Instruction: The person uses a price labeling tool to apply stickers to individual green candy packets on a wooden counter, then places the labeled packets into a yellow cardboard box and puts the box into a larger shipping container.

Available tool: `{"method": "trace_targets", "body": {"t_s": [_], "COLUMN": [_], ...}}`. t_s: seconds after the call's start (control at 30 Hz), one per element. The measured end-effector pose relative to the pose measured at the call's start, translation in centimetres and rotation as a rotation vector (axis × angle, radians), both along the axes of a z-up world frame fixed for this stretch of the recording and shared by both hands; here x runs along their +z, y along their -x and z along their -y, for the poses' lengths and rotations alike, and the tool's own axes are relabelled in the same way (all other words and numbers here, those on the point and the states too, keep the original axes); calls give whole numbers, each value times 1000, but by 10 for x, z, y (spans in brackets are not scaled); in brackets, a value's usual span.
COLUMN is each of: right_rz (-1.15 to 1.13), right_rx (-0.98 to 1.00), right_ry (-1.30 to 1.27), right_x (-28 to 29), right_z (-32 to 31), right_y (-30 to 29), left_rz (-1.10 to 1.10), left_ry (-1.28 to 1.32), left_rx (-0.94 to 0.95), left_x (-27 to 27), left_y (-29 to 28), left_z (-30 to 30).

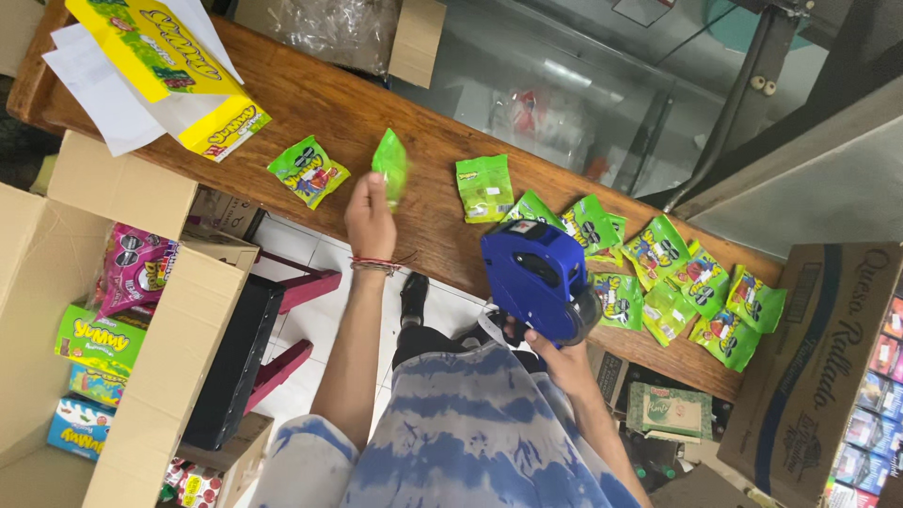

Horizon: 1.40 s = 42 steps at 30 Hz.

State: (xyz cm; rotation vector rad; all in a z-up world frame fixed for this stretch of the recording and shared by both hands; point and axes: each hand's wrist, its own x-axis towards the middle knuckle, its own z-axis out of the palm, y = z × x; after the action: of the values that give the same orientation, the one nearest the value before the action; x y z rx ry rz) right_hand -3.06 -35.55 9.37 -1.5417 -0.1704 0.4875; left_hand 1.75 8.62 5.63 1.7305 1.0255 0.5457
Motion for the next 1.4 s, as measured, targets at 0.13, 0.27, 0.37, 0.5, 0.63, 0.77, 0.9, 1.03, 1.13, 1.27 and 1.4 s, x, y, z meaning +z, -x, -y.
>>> {"method": "trace_targets", "body": {"t_s": [0.13, 0.27, 0.37, 0.5, 0.63, 0.77, 0.9, 1.03, 1.13, 1.27, 1.4], "right_rz": [25, 133, 150, 101, 180, 96, -6, -82, -60, -88, -80], "right_rx": [50, 2, 1, 41, 62, 33, -41, -111, -142, -166, -149], "right_ry": [21, 80, 105, 166, 184, 183, 180, 155, 117, 102, 93], "right_x": [-15, -22, -34, -35, 18, -7, -30, -17, -9, -14, -14], "right_z": [-31, -63, -64, -86, -132, -92, -47, -60, -68, -57, -61], "right_y": [-4, -12, -23, -31, -16, 8, 31, 53, 49, 50, 51], "left_rz": [377, 186, 45, 37, 72, 42, 1, -75, -213, -381, -343], "left_ry": [504, 306, 120, 139, 259, 264, 221, 282, 306, 273, 264], "left_rx": [72, -57, -161, -239, -260, -306, -367, -374, -400, -514, -507], "left_x": [30, 70, 69, 71, 86, 90, 72, 39, 63, 93, 38], "left_y": [-9, 2, 11, 10, 8, 3, -3, -18, -27, -26, -33], "left_z": [9, -6, -20, -27, -29, -39, -38, -37, -34, -26, -30]}}
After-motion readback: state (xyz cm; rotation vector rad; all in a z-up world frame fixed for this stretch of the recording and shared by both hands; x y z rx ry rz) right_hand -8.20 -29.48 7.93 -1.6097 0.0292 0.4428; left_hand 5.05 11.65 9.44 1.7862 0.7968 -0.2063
